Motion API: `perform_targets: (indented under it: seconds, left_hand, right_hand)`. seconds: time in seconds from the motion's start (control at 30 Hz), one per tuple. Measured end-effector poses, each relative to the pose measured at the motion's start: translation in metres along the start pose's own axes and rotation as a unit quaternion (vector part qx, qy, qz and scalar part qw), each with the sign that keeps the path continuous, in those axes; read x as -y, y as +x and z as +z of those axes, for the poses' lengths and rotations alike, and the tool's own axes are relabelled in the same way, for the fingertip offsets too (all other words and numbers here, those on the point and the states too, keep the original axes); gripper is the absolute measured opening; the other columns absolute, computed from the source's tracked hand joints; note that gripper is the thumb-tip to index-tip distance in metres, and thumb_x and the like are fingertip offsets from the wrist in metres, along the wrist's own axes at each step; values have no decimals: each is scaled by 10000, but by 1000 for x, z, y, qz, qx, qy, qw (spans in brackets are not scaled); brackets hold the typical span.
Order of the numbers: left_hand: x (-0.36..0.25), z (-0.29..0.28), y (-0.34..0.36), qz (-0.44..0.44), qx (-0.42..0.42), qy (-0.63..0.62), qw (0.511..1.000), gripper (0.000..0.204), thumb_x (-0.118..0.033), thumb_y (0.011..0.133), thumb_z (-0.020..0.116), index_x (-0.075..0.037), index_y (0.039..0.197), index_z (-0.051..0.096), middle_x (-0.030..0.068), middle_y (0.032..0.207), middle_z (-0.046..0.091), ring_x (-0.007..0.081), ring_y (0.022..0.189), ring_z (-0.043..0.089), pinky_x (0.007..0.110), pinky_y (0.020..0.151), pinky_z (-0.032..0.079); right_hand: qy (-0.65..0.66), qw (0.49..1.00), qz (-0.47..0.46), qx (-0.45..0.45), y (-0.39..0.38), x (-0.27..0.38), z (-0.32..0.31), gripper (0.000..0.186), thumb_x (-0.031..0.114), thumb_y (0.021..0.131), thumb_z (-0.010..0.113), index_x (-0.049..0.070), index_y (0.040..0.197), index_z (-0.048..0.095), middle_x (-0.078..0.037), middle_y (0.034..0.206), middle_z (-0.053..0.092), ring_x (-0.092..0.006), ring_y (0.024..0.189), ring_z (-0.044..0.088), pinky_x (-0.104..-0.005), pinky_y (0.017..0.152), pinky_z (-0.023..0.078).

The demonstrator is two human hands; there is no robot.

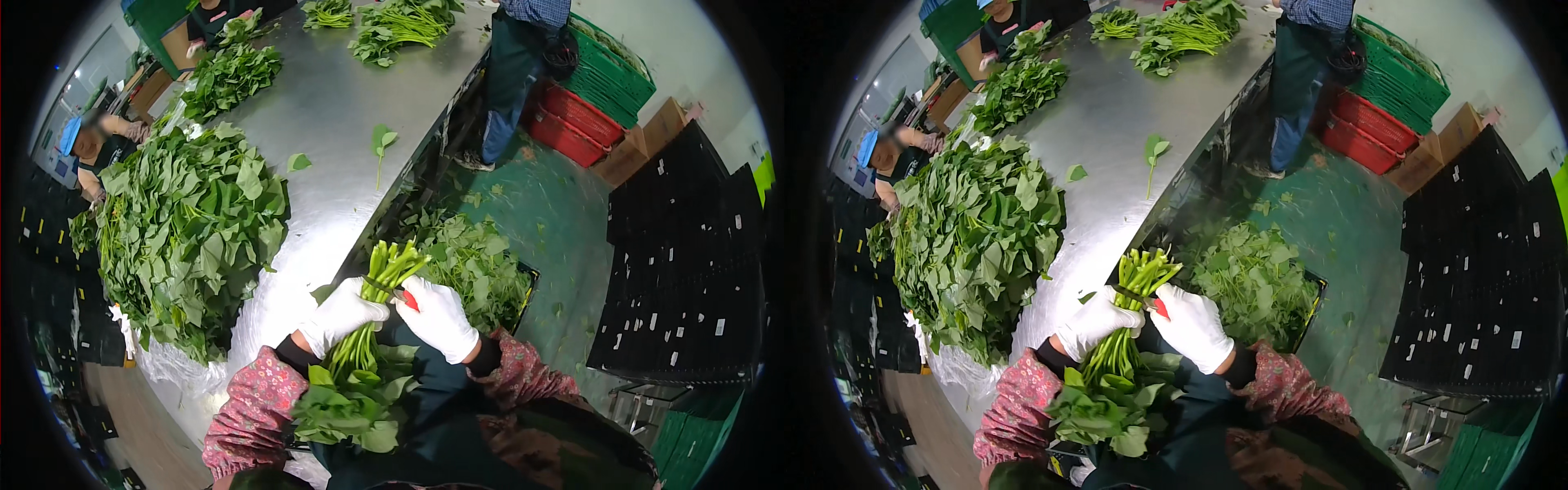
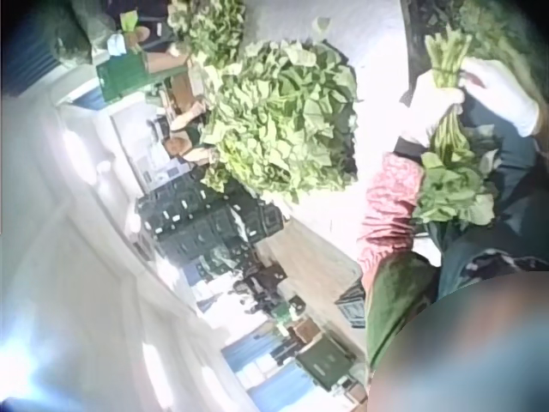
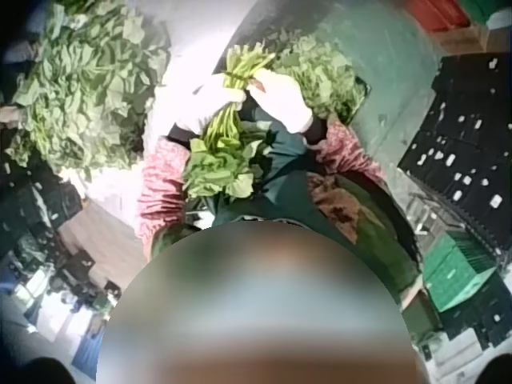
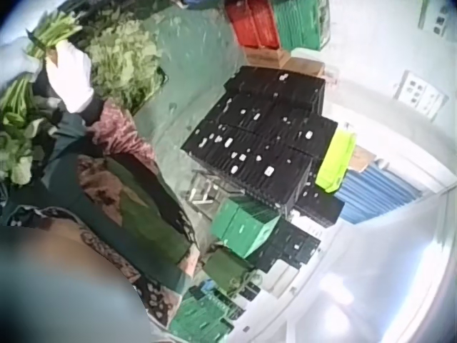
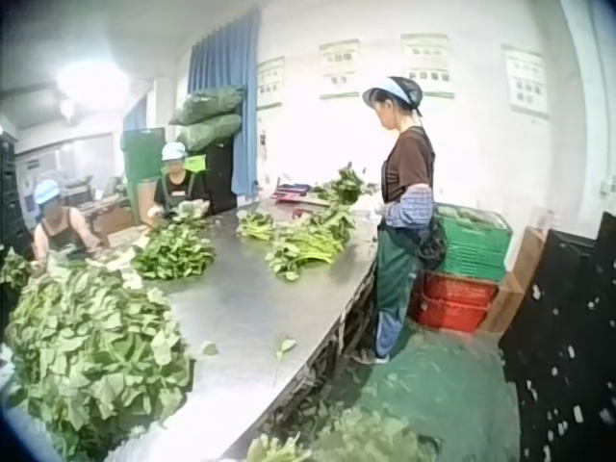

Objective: The recorder is sorting and bunching green leafy vegetables on a metal table, using a knife to trim stems.

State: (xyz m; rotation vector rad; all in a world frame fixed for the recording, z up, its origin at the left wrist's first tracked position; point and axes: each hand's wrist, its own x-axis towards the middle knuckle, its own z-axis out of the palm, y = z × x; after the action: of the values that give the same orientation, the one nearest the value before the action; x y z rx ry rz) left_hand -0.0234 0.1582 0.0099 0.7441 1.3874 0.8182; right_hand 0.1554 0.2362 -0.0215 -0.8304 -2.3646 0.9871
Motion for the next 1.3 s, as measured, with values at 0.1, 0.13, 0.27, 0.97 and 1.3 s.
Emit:
perform_targets:
  seconds: [0.1, 0.13, 0.27, 0.97, 1.3]
  left_hand:
    - [-3, 11, -3, 35, -3, 20, 999, 218, 0, 788, 656, 21, 1005, 666, 44, 794, 650, 116, 683, 601, 264, 625, 496]
    - [2, 10, -5, 23, 6, 35, 999, 195, -14, 789, 656, 17, 981, 673, 41, 799, 653, 105, 705, 596, 267, 638, 501]
    - [14, 20, 11, 38, 13, 51, 998, 186, -21, 760, 654, 40, 936, 655, 44, 739, 639, 114, 663, 580, 277, 616, 482]
    - [42, 33, 34, 40, -12, 29, 999, 199, 3, 735, 618, 32, 932, 619, 23, 677, 581, 113, 598, 555, 274, 550, 457]
    - [48, 38, 42, 50, 15, -40, 998, 213, 35, 726, 599, 31, 937, 627, 18, 688, 580, 102, 589, 545, 266, 536, 456]
  right_hand:
    - [-19, 1000, -9, -8, -6, -9, 8, 179, 229, 853, 658, 70, 874, 577, -173, 750, 640, -392, 674, 635, -488, 580, 494]
    - [-12, 1000, 14, 0, -9, -11, 13, 199, 243, 850, 669, 68, 825, 578, -178, 720, 632, -397, 653, 627, -498, 562, 479]
    - [27, 996, 10, -85, -18, -25, 24, 90, 91, 789, 685, 54, 788, 603, -188, 657, 596, -403, 618, 604, -467, 538, 470]
    - [115, 989, 71, -64, -22, -46, 32, 150, 15, 780, 604, -21, 678, 499, -194, 551, 470, -297, 447, 484, -379, 472, 375]
    - [149, 982, 64, -91, -28, -66, 41, 115, -3, 776, 583, -27, 684, 518, -169, 531, 461, -213, 439, 449, -365, 474, 372]
